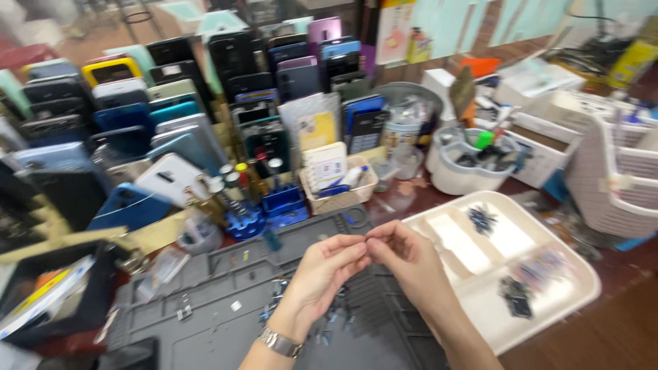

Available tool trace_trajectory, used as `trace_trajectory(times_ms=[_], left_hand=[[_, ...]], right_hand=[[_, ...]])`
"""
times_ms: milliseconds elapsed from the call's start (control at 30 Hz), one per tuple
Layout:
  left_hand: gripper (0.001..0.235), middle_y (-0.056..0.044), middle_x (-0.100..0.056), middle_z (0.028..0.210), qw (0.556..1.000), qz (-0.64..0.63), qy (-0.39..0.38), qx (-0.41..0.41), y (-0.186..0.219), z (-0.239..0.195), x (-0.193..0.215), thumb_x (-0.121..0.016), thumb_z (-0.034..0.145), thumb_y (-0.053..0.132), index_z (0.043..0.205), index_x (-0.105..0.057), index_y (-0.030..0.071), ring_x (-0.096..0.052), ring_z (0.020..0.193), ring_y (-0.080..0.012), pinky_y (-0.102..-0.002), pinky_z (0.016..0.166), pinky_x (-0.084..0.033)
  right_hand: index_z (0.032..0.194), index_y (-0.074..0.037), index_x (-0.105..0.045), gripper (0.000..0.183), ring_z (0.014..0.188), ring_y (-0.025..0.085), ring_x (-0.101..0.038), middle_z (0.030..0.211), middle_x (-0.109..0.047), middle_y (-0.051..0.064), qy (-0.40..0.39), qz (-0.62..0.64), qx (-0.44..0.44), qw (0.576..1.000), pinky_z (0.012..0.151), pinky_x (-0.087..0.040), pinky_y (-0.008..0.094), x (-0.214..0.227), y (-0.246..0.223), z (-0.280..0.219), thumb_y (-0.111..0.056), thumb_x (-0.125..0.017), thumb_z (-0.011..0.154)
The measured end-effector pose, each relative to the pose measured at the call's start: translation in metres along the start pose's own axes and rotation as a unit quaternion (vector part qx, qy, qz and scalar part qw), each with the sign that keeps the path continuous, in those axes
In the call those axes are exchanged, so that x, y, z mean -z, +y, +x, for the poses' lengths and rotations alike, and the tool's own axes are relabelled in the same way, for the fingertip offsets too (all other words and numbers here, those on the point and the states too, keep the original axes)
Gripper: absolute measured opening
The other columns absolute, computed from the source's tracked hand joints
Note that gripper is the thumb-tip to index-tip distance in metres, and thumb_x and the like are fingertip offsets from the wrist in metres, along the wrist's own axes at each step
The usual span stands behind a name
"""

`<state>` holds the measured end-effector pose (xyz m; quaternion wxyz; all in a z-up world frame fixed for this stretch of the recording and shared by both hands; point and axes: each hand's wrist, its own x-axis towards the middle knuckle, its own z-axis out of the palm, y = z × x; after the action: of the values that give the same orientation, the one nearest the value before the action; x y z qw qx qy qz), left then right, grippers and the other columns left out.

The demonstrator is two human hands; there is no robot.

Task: The person repeatedly picks small electronic components from a pile on a gray mat and places them into a white tray. The hands handle the components one at a time, sorting them by type or color throughout the clip.

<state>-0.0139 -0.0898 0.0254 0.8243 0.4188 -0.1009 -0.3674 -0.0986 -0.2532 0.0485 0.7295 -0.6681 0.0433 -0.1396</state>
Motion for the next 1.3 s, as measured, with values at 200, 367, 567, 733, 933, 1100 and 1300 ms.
trace_trajectory(times_ms=[200,367,567,733,933,1100,1300], left_hand=[[0.03,-0.009,-0.074,0.107,0.995,-0.061,-0.054,0.055,-0.051,0.065,-0.072,-0.066,0.093,0.005,0.121,-0.068,-0.006,-0.07,0.095,-0.0143,-0.027,0.087,-0.057],[0.03,-0.015,-0.073,0.108,0.996,-0.044,-0.066,0.041,-0.084,0.108,-0.105,-0.066,0.095,0.004,0.122,-0.066,-0.01,-0.071,0.095,-0.0186,-0.028,0.09,-0.059],[0.03,-0.02,-0.074,0.112,0.997,-0.037,-0.042,0.057,-0.093,0.124,-0.118,-0.062,0.095,0.002,0.122,-0.064,-0.012,-0.073,0.102,-0.0243,-0.033,0.095,-0.056],[0.037,-0.023,-0.07,0.119,0.997,-0.039,-0.038,0.056,-0.087,0.124,-0.112,-0.054,0.099,0.011,0.124,-0.06,-0.015,-0.071,0.111,-0.0295,-0.038,0.1,-0.052],[0.078,-0.032,-0.061,0.126,0.987,-0.12,-0.057,0.089,-0.075,0.113,-0.093,-0.034,0.105,0.05,0.134,-0.052,-0.02,-0.064,0.119,-0.0365,-0.044,0.106,-0.054],[0.09,-0.034,-0.061,0.134,0.987,-0.116,-0.064,0.085,-0.049,0.088,-0.083,-0.03,0.1,0.062,0.148,-0.037,-0.014,-0.065,0.119,-0.0356,-0.043,0.104,-0.053],[0.093,-0.034,-0.062,0.13,0.986,-0.106,-0.101,0.074,-0.024,0.059,-0.075,-0.03,0.097,0.07,0.16,-0.021,0.001,-0.066,0.114,-0.0346,-0.042,0.101,-0.053]], right_hand=[[0.106,0.001,-0.071,0.02,0.081,0.013,-0.069,0.091,-0.074,0.008,0.082,-0.047,-0.006,0.996,0.076,-0.054,0.028,0.103,-0.007,0.003,-0.015,-0.068,0.095],[0.105,0.002,-0.069,0.021,0.085,0.012,-0.071,0.094,-0.076,0.006,0.154,-0.026,-0.009,0.988,0.079,-0.057,0.029,0.166,-0.007,0.015,-0.017,-0.066,0.095],[0.107,-0.003,-0.077,0.023,0.077,0.014,-0.071,0.087,-0.075,0.007,0.249,-0.47,0.028,0.846,0.072,-0.054,0.03,0.195,-0.018,0.022,-0.017,-0.072,0.089],[0.104,-0.002,-0.076,0.025,0.075,0.016,-0.067,0.084,-0.075,0.01,0.159,-0.319,0.061,0.932,0.068,-0.053,0.031,0.172,-0.032,0.017,-0.022,-0.072,0.089],[0.089,-0.001,-0.072,0.024,0.071,0.019,-0.07,0.081,-0.075,0.01,0.135,-0.392,-0.019,0.91,0.065,-0.055,0.032,0.126,-0.045,0.008,-0.022,-0.08,0.081],[0.089,-0.002,-0.071,0.016,0.072,0.02,-0.069,0.081,-0.073,0.008,0.089,-0.412,0.023,0.907,0.066,-0.054,0.033,0.094,-0.058,0.005,-0.014,-0.077,0.079],[0.091,-0.002,-0.069,0.015,0.074,0.021,-0.07,0.083,-0.071,0.009,0.049,-0.378,0.028,0.924,0.068,-0.055,0.034,0.07,-0.057,-0.004,-0.009,-0.073,0.078]])
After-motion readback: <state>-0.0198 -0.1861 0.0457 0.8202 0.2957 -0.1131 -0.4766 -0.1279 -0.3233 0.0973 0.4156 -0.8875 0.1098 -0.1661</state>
